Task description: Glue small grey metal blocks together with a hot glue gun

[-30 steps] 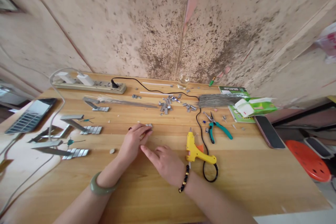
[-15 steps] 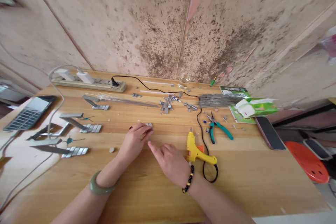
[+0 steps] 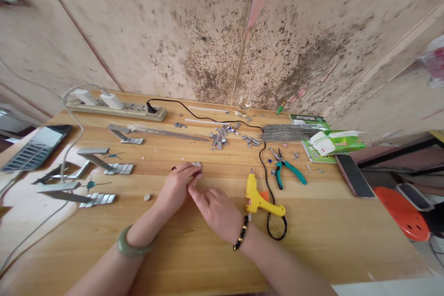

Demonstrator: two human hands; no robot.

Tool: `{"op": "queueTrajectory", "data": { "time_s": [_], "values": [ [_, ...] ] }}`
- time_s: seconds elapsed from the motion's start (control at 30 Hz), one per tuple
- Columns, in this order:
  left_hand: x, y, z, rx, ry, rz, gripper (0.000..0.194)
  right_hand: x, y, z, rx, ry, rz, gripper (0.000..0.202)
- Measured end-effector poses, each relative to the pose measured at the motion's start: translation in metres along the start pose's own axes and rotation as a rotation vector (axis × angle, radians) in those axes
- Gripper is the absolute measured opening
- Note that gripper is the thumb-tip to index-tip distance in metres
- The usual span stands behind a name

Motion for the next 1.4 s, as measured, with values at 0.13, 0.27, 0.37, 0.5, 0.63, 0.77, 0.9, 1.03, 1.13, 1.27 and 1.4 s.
{"op": "queueTrajectory", "data": {
  "time_s": [0.13, 0.27, 0.37, 0.5, 0.63, 0.77, 0.9, 1.03, 1.13, 1.27, 1.4],
  "values": [
    [0.002, 0.0, -0.001, 0.018, 0.021, -0.001, 0.016, 0.003, 0.003, -0.003, -0.002, 0.042, -0.025, 0.061],
    [0.001, 0.001, -0.001, 0.015, 0.022, -0.003, 0.015, -0.009, -0.003, -0.006, 0.022, 0.01, 0.107, 0.068],
    [0.0, 0.0, -0.001, 0.016, 0.024, 0.005, 0.014, -0.031, -0.02, -0.011, 0.125, -0.065, 0.284, 0.07],
    [0.002, 0.0, -0.001, 0.023, 0.037, 0.024, 0.014, -0.06, -0.052, -0.026, 0.323, -0.12, 0.439, 0.067],
    [0.006, -0.003, -0.002, 0.059, 0.054, 0.043, 0.014, -0.084, -0.076, -0.045, 0.435, -0.163, 0.492, 0.063],
    [0.007, -0.004, -0.001, 0.1, 0.062, 0.049, 0.014, -0.102, -0.086, -0.073, 0.54, -0.005, 0.568, 0.061],
    [0.008, -0.005, -0.002, 0.126, 0.081, 0.058, 0.014, -0.107, -0.081, -0.122, 0.626, 0.367, 0.661, 0.06],
    [0.011, -0.005, -0.004, 0.159, 0.099, 0.056, 0.015, -0.106, -0.076, -0.178, 0.736, 0.641, 0.591, 0.046],
    [0.014, -0.005, -0.005, 0.16, 0.124, 0.045, 0.016, -0.102, -0.074, -0.213, 0.843, 0.793, 0.545, 0.033],
    [0.016, -0.008, -0.006, 0.15, 0.14, 0.024, 0.018, -0.102, -0.076, -0.225, 0.893, 0.787, 0.547, 0.027],
    [0.017, -0.012, -0.007, 0.152, 0.139, -0.008, 0.017, -0.106, -0.084, -0.194, 0.828, 0.608, 0.494, 0.021]
  ]
}}
Point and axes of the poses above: each hand's wrist, its own z-axis towards the middle knuckle, its own x-axis out of the palm, y = z × x, the point moved 5 cm from there along z, towards the middle knuckle, and after that the axes turned 3 degrees about x, right-handed, at the moved point
